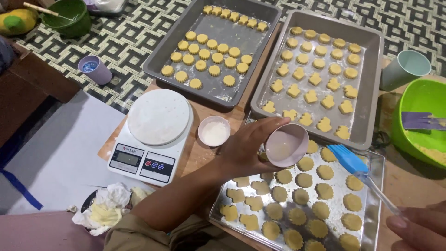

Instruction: Brushing shaped dough pieces with a liquid wash using a silicone brush on a baking tray.

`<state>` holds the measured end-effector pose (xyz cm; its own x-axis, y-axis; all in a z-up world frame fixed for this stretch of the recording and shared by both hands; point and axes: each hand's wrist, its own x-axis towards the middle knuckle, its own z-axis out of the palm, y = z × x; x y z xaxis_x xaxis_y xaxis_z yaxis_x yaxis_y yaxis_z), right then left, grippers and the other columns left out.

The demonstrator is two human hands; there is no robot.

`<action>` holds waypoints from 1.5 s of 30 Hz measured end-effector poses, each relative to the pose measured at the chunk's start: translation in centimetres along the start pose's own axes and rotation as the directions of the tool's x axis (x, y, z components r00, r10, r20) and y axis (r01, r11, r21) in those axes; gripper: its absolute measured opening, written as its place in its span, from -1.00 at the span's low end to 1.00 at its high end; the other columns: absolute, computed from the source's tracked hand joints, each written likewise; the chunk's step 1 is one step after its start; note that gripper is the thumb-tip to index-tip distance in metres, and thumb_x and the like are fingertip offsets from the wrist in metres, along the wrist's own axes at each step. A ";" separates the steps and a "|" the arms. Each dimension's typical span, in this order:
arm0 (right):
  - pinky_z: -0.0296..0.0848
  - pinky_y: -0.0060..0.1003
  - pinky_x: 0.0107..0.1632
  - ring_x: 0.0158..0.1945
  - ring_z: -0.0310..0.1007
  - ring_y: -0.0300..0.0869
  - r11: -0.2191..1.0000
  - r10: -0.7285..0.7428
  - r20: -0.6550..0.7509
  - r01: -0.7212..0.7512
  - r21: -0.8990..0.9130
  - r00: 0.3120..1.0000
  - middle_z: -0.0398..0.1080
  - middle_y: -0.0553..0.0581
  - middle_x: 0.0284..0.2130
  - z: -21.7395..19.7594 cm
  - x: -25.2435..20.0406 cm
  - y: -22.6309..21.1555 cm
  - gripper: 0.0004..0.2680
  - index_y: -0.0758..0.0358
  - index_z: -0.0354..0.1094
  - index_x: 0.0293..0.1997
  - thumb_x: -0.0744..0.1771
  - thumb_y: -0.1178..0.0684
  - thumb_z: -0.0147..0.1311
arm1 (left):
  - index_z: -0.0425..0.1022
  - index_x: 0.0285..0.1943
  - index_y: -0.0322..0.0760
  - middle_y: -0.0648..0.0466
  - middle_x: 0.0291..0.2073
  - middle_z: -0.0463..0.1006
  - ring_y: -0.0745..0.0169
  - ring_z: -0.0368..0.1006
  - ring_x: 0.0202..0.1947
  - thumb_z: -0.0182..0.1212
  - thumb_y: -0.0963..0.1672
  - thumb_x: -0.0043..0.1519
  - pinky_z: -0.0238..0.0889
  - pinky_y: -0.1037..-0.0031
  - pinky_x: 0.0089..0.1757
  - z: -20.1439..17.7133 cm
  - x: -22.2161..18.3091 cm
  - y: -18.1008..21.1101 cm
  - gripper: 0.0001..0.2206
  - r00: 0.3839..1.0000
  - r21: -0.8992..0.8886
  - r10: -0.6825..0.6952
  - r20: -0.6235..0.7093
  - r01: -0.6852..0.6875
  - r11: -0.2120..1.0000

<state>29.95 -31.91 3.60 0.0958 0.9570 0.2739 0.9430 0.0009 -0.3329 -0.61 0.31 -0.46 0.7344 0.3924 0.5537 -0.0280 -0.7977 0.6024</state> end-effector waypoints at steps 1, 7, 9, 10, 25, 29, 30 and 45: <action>0.51 -0.21 0.02 -0.19 0.57 -0.18 0.963 -0.237 -0.031 0.231 -0.142 0.971 0.55 0.09 -0.02 -0.5 1.7 -0.7 -0.56 -0.04 0.41 0.10 0.15 -0.24 0.21 | 0.04 0.55 -0.08 -0.01 0.43 0.36 -0.05 0.39 0.38 0.67 0.01 -0.03 0.43 0.13 0.17 0.1 0.1 -0.2 -0.01 1.000 0.012 -0.007 -0.015 0.008 1.000; 0.58 -0.21 0.03 -0.08 0.63 -0.21 0.924 -0.296 0.084 0.307 -0.227 0.951 0.57 -0.08 -0.02 -1.7 3.8 -1.9 -0.52 -0.24 0.41 0.17 0.14 -0.32 0.21 | 0.05 0.54 -0.11 -0.05 0.42 0.37 -0.10 0.39 0.38 0.68 -0.04 -0.04 0.44 0.13 0.16 -0.4 0.4 0.7 -0.01 1.000 -0.025 -0.001 0.024 0.002 1.000; 0.57 -0.21 0.03 -0.11 0.64 -0.22 0.927 -0.290 0.086 0.303 -0.220 0.953 0.58 -0.11 -0.03 -1.8 4.0 -1.9 -0.50 -0.26 0.41 0.16 0.11 -0.34 0.25 | 0.05 0.53 -0.10 -0.04 0.42 0.38 -0.09 0.40 0.37 0.68 -0.04 -0.05 0.44 0.14 0.14 -0.5 0.5 0.5 -0.01 1.000 -0.011 -0.009 0.024 0.010 1.000; 0.57 -0.22 0.03 -0.13 0.65 -0.22 0.933 -0.280 0.095 0.294 -0.208 0.955 0.58 -0.15 -0.04 -1.8 3.9 -2.0 -0.48 -0.29 0.42 0.16 0.09 -0.35 0.29 | 0.06 0.53 -0.09 -0.03 0.41 0.39 -0.07 0.41 0.37 0.68 -0.03 -0.06 0.45 0.14 0.12 -0.3 0.4 0.6 -0.01 0.999 -0.002 -0.025 0.028 0.025 1.000; 0.56 -0.17 0.01 -0.20 0.67 -0.19 0.932 -0.288 0.043 0.291 -0.219 0.957 0.60 -0.09 -0.09 -2.6 4.3 -4.2 -0.48 -0.27 0.40 0.18 0.10 -0.30 0.31 | 0.06 0.53 -0.09 0.02 0.42 0.37 -0.03 0.38 0.38 0.70 -0.06 -0.07 0.39 0.10 0.17 0.2 0.1 0.3 0.00 1.000 0.006 -0.012 0.003 0.012 1.000; 0.59 -0.22 -0.18 -0.22 0.62 -0.26 0.860 -0.466 0.061 0.468 -0.205 0.883 0.60 -0.11 -0.17 -4.7 8.1 -7.6 -0.61 -0.21 0.46 0.06 0.17 -0.33 0.26 | 0.08 0.52 -0.14 -0.05 0.39 0.39 -0.08 0.39 0.36 0.70 -0.06 -0.08 0.39 0.14 0.16 0.2 0.5 0.3 -0.01 1.000 -0.016 0.012 0.007 -0.012 1.000; 0.56 -0.19 -0.17 -0.26 0.61 -0.24 0.877 -0.430 0.026 0.424 -0.226 0.903 0.60 -0.14 -0.19 -4.7 8.2 -8.4 -0.64 -0.23 0.48 0.03 0.17 -0.31 0.28 | 0.08 0.52 -0.15 -0.06 0.39 0.39 -0.09 0.39 0.36 0.71 -0.06 -0.08 0.39 0.14 0.17 0.2 0.5 0.3 -0.01 1.000 -0.020 0.023 0.008 -0.023 1.000; 0.59 -0.22 -0.25 -0.28 0.66 -0.24 0.888 -0.383 0.087 0.393 -0.239 0.920 0.64 -0.14 -0.25 -5.5 9.0 -9.3 -0.61 -0.22 0.50 0.05 0.16 -0.31 0.32 | 0.09 0.51 -0.15 -0.07 0.39 0.38 -0.09 0.36 0.38 0.69 -0.07 -0.09 0.38 0.11 0.18 0.2 0.6 0.4 -0.02 1.000 -0.020 -0.006 0.014 0.006 1.000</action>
<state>23.81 -24.93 14.08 -0.3010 0.9048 0.3013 0.9512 0.3074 0.0272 -0.01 0.10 0.02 0.7439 0.3907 0.5422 -0.0369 -0.7860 0.6171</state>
